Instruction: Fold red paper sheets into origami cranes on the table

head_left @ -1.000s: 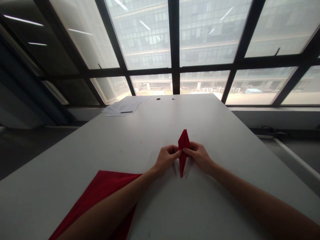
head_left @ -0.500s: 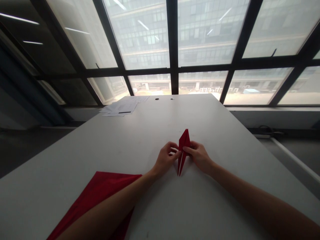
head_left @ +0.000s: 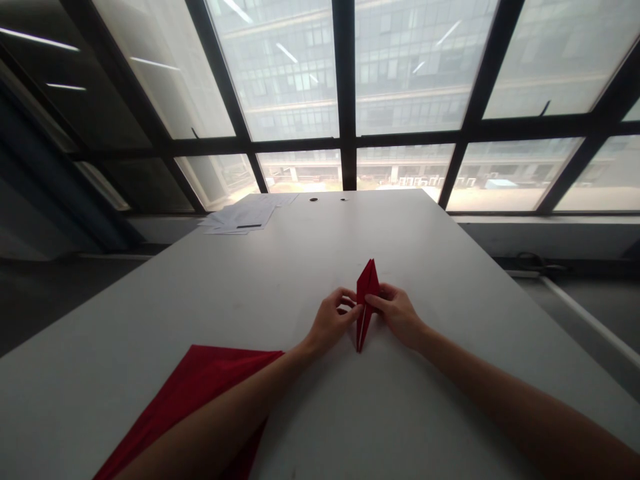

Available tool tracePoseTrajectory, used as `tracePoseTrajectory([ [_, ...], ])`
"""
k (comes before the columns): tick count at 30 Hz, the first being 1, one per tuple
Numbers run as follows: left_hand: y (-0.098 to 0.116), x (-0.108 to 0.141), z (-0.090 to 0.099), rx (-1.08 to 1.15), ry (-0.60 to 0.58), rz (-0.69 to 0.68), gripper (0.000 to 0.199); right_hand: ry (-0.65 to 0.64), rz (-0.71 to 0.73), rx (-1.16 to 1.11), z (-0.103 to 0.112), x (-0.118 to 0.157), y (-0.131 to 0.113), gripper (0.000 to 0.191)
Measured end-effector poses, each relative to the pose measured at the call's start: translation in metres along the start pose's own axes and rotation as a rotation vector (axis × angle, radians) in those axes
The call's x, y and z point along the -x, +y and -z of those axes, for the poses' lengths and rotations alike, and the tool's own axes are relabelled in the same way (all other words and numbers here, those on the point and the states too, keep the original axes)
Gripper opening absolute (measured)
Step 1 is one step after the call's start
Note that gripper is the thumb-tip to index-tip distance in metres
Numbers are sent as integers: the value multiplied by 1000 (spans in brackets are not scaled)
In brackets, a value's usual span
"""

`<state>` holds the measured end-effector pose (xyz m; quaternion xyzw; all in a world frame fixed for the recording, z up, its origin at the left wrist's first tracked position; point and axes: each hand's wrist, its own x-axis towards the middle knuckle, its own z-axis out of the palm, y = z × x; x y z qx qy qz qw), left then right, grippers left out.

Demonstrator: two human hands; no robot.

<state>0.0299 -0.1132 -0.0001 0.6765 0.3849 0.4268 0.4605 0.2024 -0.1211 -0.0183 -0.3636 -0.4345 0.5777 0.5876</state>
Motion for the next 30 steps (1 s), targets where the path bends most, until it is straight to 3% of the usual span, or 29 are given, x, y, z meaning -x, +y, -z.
tracePoseTrajectory([
  [9,5,2,-1,-99,-5,-87,12,36,21,12,0,-1,3,29],
  [15,1,6,-6,-234,-1,-160,25,153,31,-62,1,-5,5,26],
  [21,-1,5,-6,-251,18,-151,8,164,24,-80,-1,-5,2,27],
  [30,1,4,-6,-240,176,-197,5,133,-21,-65,2,-8,4,28],
])
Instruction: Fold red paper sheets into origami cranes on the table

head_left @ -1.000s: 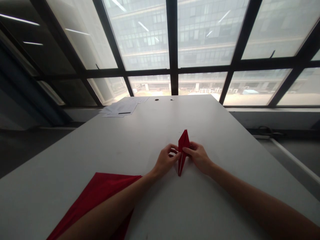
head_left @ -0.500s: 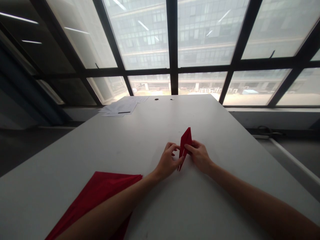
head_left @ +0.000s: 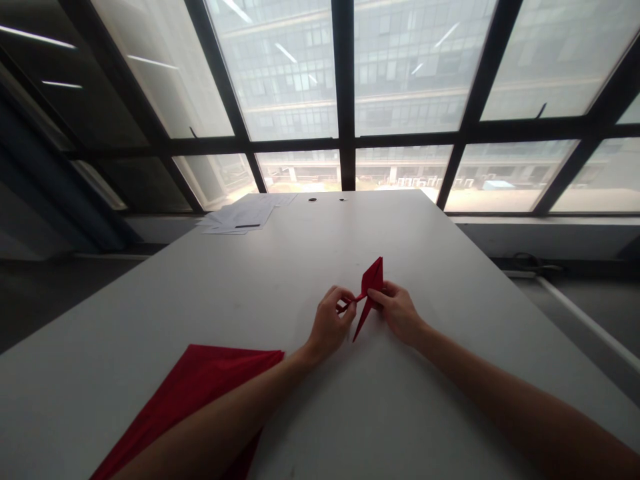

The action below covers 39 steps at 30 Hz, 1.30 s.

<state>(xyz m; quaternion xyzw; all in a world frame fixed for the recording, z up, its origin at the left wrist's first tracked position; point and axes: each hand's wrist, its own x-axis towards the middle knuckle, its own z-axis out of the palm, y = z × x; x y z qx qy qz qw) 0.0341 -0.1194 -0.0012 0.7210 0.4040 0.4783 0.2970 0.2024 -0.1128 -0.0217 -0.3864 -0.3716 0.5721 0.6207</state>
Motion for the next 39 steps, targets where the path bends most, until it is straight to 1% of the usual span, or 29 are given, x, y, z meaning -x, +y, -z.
tracePoseTrajectory([
  [5,2,-1,4,29,57,0,8,-49,-53,-28,3,-1,-5,32],
  [9,6,-2,10,25,76,-55,7,-58,-90,-86,4,-1,-9,31],
  [13,8,-1,12,22,67,-115,7,-80,-116,-145,5,0,-11,30],
  [16,8,0,12,25,96,-131,9,-158,-156,-152,5,2,-14,31],
  [18,8,0,12,30,107,-134,15,-229,-197,-128,4,6,-17,32],
  [20,7,0,11,57,81,-137,20,-290,-237,-100,2,10,-20,34],
  [21,6,-1,11,77,57,-136,18,-311,-252,-87,1,12,-21,35],
  [24,2,-1,10,119,-9,-114,11,-357,-278,-55,0,15,-23,35],
  [29,-3,-1,7,208,-47,-57,8,-418,-259,-34,1,15,-20,34],
  [32,-3,-2,6,326,-85,-2,11,-451,-217,-20,0,15,-18,33],
  [35,-3,-3,4,400,-118,53,15,-468,-192,2,-1,15,-18,31],
  [39,-6,-2,1,469,-112,110,23,-471,-182,18,-2,15,-18,31],
])
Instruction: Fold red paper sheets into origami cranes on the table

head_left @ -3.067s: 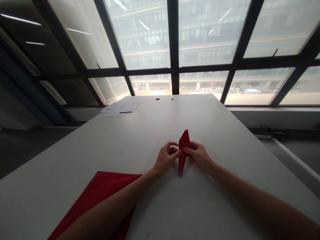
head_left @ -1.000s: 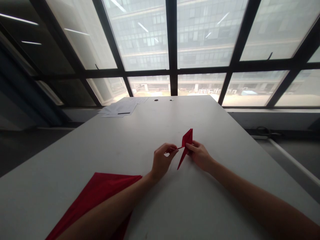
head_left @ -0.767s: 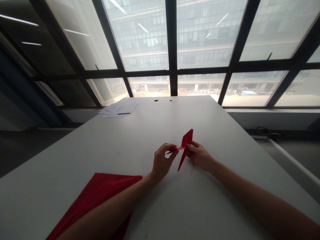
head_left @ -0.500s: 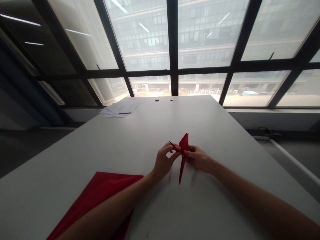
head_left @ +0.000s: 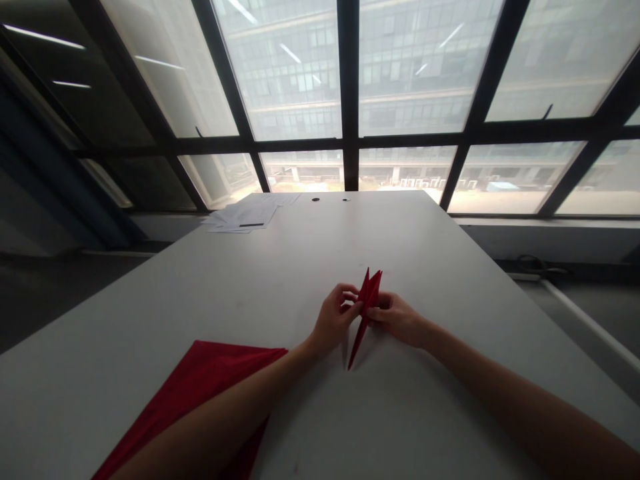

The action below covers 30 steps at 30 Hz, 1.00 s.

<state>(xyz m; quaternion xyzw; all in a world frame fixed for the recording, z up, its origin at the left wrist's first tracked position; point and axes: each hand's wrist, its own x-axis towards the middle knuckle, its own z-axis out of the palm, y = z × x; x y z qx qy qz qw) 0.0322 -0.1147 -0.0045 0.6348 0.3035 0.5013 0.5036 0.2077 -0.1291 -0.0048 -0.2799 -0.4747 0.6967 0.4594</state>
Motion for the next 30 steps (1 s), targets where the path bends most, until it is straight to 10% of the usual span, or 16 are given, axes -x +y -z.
tracePoseTrajectory([
  [17,2,4,-1,-13,71,-14,33,168,115,184,-4,-2,10,32],
  [30,2,1,5,92,-39,257,33,303,145,321,-11,3,2,31],
])
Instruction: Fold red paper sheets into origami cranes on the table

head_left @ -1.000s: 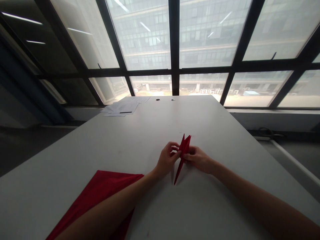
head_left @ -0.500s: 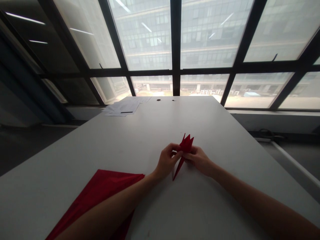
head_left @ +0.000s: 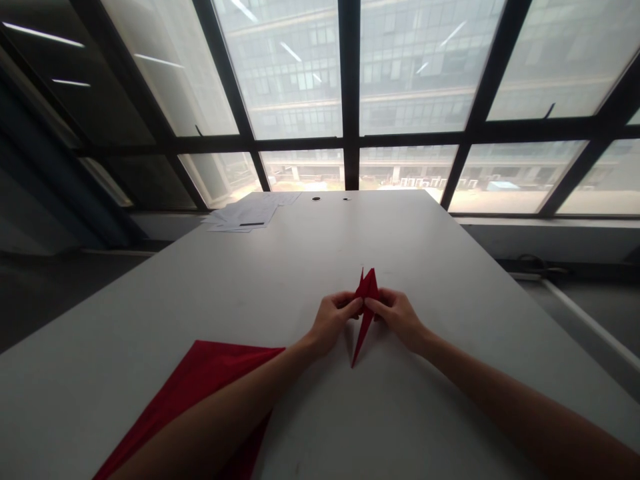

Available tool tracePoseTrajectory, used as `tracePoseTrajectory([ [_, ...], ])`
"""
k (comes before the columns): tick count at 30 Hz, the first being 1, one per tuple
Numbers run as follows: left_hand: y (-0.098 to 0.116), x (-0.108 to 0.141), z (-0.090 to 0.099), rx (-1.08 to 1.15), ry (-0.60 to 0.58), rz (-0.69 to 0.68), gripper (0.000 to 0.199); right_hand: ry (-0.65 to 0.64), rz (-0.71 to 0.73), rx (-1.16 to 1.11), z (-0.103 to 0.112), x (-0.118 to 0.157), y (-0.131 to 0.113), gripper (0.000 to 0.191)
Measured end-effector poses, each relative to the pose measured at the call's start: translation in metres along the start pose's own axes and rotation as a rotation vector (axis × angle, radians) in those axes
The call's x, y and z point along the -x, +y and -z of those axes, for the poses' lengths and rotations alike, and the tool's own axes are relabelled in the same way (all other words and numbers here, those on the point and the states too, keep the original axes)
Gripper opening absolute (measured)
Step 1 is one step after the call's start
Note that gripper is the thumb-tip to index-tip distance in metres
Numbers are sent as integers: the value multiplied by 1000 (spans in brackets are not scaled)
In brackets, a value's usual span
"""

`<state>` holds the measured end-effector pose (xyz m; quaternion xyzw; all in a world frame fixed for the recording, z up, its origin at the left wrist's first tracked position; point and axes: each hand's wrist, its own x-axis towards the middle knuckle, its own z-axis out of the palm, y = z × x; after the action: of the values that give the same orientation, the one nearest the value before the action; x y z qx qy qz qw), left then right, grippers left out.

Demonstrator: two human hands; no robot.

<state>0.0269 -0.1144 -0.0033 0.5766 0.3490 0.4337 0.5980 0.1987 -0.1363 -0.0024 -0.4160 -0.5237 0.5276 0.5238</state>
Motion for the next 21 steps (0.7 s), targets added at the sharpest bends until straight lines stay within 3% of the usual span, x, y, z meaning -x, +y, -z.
tracePoseTrajectory([
  [5,3,2,0,-12,-21,62,30,123,-17,-70,1,-3,2,36],
  [14,15,5,-7,-55,-90,72,22,127,-47,-141,2,-2,-1,29],
  [21,10,3,-4,-94,-105,96,22,153,-59,-117,3,-2,1,29],
])
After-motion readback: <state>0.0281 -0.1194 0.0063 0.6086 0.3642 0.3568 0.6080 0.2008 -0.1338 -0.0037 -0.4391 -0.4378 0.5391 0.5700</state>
